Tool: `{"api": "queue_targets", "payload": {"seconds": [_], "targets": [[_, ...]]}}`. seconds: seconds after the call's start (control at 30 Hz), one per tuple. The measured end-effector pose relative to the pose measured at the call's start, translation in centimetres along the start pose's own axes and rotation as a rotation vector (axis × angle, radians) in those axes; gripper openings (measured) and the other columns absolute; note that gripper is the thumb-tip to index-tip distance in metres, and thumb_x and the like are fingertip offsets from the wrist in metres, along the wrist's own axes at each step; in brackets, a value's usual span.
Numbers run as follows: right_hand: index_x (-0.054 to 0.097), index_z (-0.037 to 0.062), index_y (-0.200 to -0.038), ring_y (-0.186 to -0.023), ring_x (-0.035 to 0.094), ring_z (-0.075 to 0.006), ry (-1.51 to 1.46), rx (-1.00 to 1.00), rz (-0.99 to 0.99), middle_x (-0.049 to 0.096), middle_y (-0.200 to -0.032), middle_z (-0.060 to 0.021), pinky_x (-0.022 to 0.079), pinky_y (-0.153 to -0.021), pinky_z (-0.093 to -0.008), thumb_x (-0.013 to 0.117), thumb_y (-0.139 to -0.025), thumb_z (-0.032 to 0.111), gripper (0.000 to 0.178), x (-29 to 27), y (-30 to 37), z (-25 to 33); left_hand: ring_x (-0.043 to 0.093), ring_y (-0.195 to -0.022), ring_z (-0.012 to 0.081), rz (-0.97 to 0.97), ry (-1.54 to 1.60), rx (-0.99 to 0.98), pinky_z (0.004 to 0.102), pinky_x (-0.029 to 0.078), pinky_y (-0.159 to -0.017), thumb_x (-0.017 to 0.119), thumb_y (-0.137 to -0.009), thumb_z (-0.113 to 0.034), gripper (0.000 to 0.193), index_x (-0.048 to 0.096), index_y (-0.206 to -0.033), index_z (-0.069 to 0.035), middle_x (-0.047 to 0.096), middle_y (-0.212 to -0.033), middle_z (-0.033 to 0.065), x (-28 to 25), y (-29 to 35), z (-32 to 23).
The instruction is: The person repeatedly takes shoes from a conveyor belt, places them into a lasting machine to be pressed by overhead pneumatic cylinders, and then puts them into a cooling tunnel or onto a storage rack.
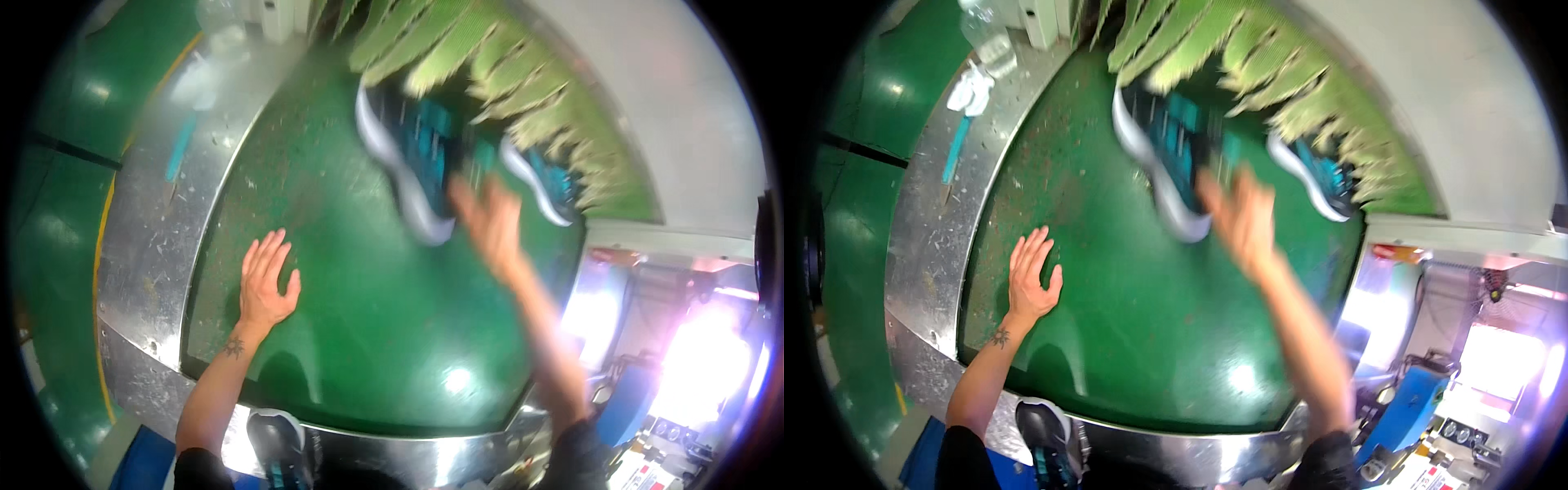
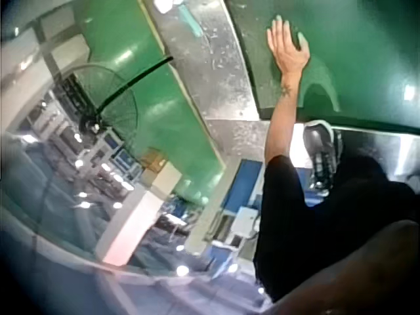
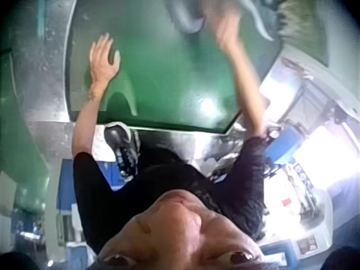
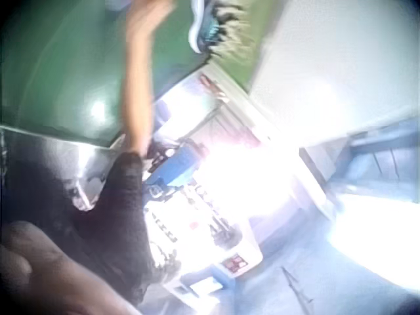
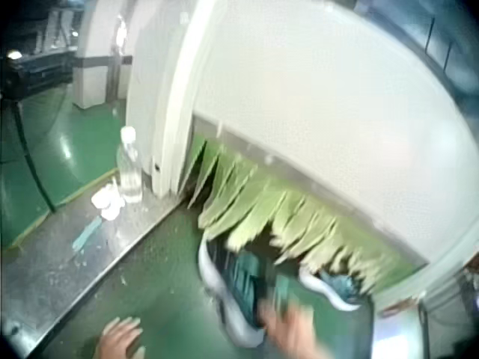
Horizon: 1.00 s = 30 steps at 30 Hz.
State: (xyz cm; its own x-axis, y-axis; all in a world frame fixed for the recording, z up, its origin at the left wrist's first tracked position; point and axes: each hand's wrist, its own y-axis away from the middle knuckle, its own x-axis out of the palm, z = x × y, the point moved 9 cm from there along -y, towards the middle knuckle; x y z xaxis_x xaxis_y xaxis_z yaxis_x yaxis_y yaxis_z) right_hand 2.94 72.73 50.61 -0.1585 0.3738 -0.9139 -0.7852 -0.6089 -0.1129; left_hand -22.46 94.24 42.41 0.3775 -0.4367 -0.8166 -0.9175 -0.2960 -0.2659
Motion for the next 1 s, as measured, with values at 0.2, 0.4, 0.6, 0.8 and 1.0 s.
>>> {"api": "queue_targets", "payload": {"seconds": [0.2, 0.4, 0.6, 0.8, 1.0], "targets": [[0.069, -0.0016, -0.093, -0.076, 0.065, -0.0180, -0.517, 1.042, 0.040, 0.068, -0.076, -0.0152, 0.050, -0.072, -0.0325, 0.069, -0.082, 0.029, 0.032, -3.9, 40.0, 5.9, 0.045, -0.128, 0.0299, -0.018, -0.020, -0.007, 0.0450, 0.028, -0.112, 0.061, -0.080, -0.020, 0.042, 0.055, -0.117, -0.001, 0.050, -0.134, 0.0164, 2.6, 0.9, 1.6], [0.059, -0.0026, -0.110, -0.083, 0.062, -0.0195, -0.621, 1.461, -0.219, 0.066, -0.089, -0.0179, 0.048, -0.075, -0.0337, 0.069, -0.083, 0.032, 0.045, -15.3, 63.1, 11.5, 0.047, -0.127, 0.0287, 0.608, 0.911, -0.210, 0.0390, 0.039, -0.105, 0.068, -0.087, -0.034, 0.062, 0.043, -0.134, -0.002, 0.048, -0.137, 0.0188, 3.3, 6.0, -17.6], [0.067, 0.0035, -0.104, -0.074, 0.069, -0.0245, -0.545, 1.098, -0.380, 0.069, -0.081, -0.0194, 0.054, -0.066, -0.0360, 0.072, -0.079, 0.041, 0.045, -22.5, 59.7, 14.6, 0.030, -0.135, 0.0281, 1.064, 1.528, -0.344, 0.0431, 0.020, -0.114, 0.059, -0.089, -0.039, 0.076, 0.023, -0.146, -0.004, 0.036, -0.142, 0.0160, 2.1, 21.9, -34.3], [0.011, 0.0008, -0.150, -0.104, 0.060, -0.0303, -1.004, 0.522, -0.511, 0.056, -0.123, -0.0268, 0.047, -0.087, -0.0377, 0.078, -0.076, 0.037, 0.106, -23.9, 65.3, 21.2, 0.039, -0.132, 0.0273, 1.799, 1.524, -0.885, 0.0423, 0.032, -0.109, 0.051, -0.092, -0.042, 0.068, 0.030, -0.143, -0.002, 0.041, -0.141, 0.0177, 0.7, 30.1, -42.0], [0.011, 0.0070, -0.149, -0.127, 0.042, -0.0171, -1.524, 0.305, -0.918, 0.044, -0.139, -0.0083, 0.028, -0.110, -0.0318, 0.069, -0.088, 0.016, 0.084, -24.8, 78.1, 19.8, 0.040, -0.130, 0.0290, 1.647, 1.484, 0.024, 0.0427, 0.033, -0.108, 0.051, -0.090, -0.028, 0.062, 0.032, -0.143, -0.003, 0.041, -0.141, 0.0163, -5.4, 40.6, -56.6]]}}
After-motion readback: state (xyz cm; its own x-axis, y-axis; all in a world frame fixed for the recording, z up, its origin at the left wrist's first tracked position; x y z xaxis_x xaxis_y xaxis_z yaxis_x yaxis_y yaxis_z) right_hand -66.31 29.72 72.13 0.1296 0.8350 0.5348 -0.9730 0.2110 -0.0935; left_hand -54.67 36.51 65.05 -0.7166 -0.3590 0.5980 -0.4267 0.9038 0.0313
